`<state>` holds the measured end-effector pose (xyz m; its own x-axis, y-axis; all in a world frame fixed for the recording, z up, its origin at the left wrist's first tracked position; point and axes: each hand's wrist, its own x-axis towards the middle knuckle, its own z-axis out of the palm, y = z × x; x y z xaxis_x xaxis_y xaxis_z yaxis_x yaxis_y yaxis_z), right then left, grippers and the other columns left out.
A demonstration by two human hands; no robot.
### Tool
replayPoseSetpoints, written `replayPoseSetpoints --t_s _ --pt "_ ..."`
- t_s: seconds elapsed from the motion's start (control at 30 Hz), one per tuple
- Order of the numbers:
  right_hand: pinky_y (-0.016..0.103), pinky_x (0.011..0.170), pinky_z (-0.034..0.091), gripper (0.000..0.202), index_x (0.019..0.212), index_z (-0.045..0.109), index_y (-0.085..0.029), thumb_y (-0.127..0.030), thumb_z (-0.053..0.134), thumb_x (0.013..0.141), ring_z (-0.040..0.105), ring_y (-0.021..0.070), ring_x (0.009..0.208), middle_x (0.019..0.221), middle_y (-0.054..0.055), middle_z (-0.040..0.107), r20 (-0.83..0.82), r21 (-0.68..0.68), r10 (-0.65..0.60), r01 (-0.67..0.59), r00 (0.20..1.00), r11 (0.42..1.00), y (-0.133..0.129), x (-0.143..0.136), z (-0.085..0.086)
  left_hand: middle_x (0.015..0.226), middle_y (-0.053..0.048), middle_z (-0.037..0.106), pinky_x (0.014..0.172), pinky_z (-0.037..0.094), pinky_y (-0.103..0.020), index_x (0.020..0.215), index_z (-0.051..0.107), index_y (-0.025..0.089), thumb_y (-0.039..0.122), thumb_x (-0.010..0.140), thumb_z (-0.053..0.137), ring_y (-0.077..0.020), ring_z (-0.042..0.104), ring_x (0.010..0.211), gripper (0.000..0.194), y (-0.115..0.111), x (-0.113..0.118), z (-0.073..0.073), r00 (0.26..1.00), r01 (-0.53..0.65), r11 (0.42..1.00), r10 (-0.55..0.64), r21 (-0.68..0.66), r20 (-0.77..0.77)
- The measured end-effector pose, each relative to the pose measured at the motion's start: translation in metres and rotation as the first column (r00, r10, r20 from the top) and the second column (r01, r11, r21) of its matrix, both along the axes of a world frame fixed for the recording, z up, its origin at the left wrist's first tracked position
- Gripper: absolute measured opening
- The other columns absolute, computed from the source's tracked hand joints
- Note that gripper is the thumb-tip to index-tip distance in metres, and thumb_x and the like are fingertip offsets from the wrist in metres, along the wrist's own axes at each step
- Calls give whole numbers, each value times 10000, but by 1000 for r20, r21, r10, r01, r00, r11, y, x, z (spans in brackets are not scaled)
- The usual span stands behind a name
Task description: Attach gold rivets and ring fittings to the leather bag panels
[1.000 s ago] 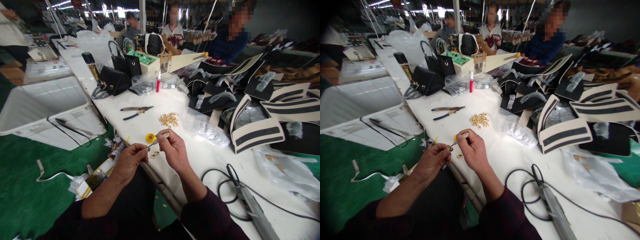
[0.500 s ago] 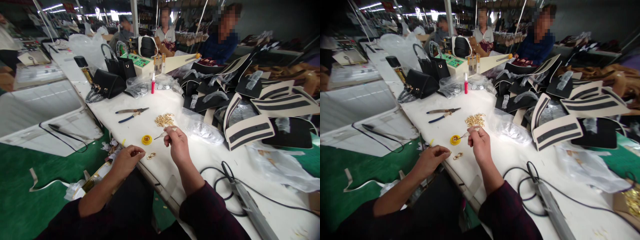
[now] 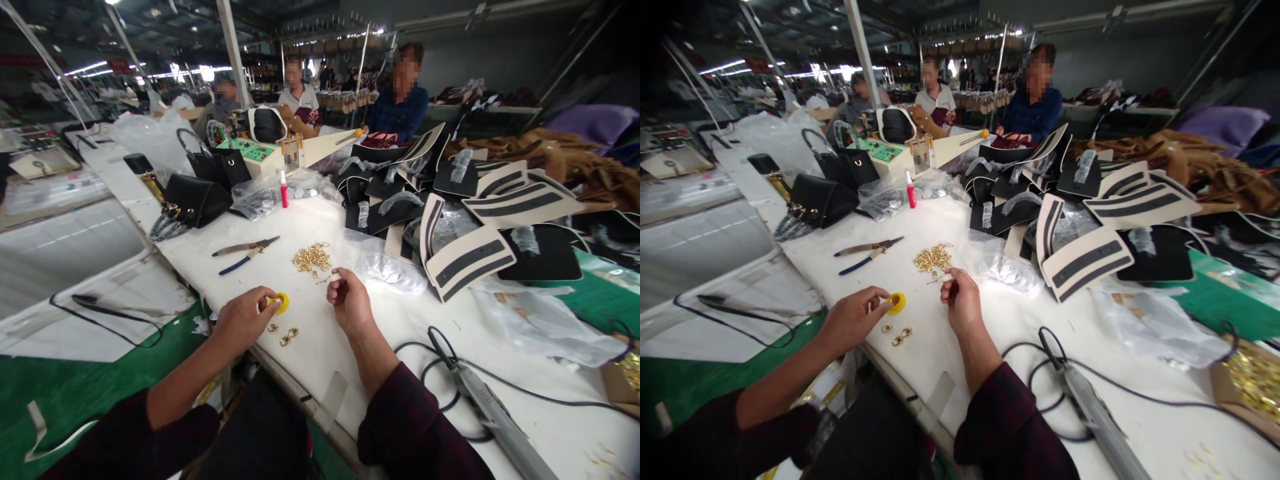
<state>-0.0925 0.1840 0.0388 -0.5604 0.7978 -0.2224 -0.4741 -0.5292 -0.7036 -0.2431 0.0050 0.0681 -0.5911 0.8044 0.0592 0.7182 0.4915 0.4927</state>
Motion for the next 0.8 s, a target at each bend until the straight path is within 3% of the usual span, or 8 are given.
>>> replayPoseSetpoints --t_s 0.07,0.17,0.27,0.37,0.47,0.57,0.67,0.8 --pt "219 430 284 223 827 640 -194 -355 762 732 415 84 462 566 -78 497 -44 -29 -10 9 999 1000 4 1 2 923 -10 763 737 418 -315 1147 753 280 442 949 606 -198 654 771 294 29 -3 15 990 89 995 -93 -44 -110" --pt "216 430 277 237 837 626 -201 -353 764 718 403 81 453 554 -87 479 -84 -60 -35 30 996 998 10 4 5 1080 -56 778 768 431 -328 1149 774 291 445 1003 527 -247 694 942 326 82 -1 26 943 200 953 -250 -227 -220" --pt "221 428 270 243 851 620 -205 -359 757 722 399 82 449 557 -90 475 -108 -67 -64 57 992 996 17 8 6 1106 -87 774 813 448 -346 1018 792 264 460 968 592 -282 700 985 285 126 2 19 921 246 925 -316 -289 -227" --pt "227 429 267 245 857 607 -210 -373 741 731 401 85 448 564 -92 471 -109 -57 -81 75 991 996 24 11 5 1069 -129 771 844 459 -373 934 790 218 395 936 646 -306 705 987 227 149 2 3 917 249 912 -331 -327 -223" --pt "229 431 268 248 860 599 -212 -372 735 729 401 86 449 565 -94 468 -117 -57 -82 75 990 996 26 12 4 1006 -123 771 861 461 -376 841 772 209 333 927 651 -302 705 996 194 156 -2 -8 926 246 912 -322 -328 -200" --pt "226 431 270 254 869 601 -210 -375 736 730 406 84 450 570 -93 477 -122 -59 -78 71 990 996 26 12 4 993 -103 773 871 464 -374 788 749 216 307 907 660 -294 702 1001 174 154 -4 -11 939 256 926 -307 -277 -157" --pt "228 433 275 254 873 593 -215 -387 726 741 408 87 447 571 -94 466 -111 -23 -75 73 991 997 26 13 6 974 -97 776 858 475 -374 775 737 220 303 880 679 -293 706 975 145 146 -2 -6 952 275 946 -293 -172 -88" --pt "229 436 283 249 869 589 -219 -388 721 741 410 92 451 568 -94 457 -108 11 -88 89 990 996 25 15 13 902 -48 783 713 505 -311 862 758 232 344 865 688 -214 701 752 132 124 0 5 952 291 957 -291 14 90"
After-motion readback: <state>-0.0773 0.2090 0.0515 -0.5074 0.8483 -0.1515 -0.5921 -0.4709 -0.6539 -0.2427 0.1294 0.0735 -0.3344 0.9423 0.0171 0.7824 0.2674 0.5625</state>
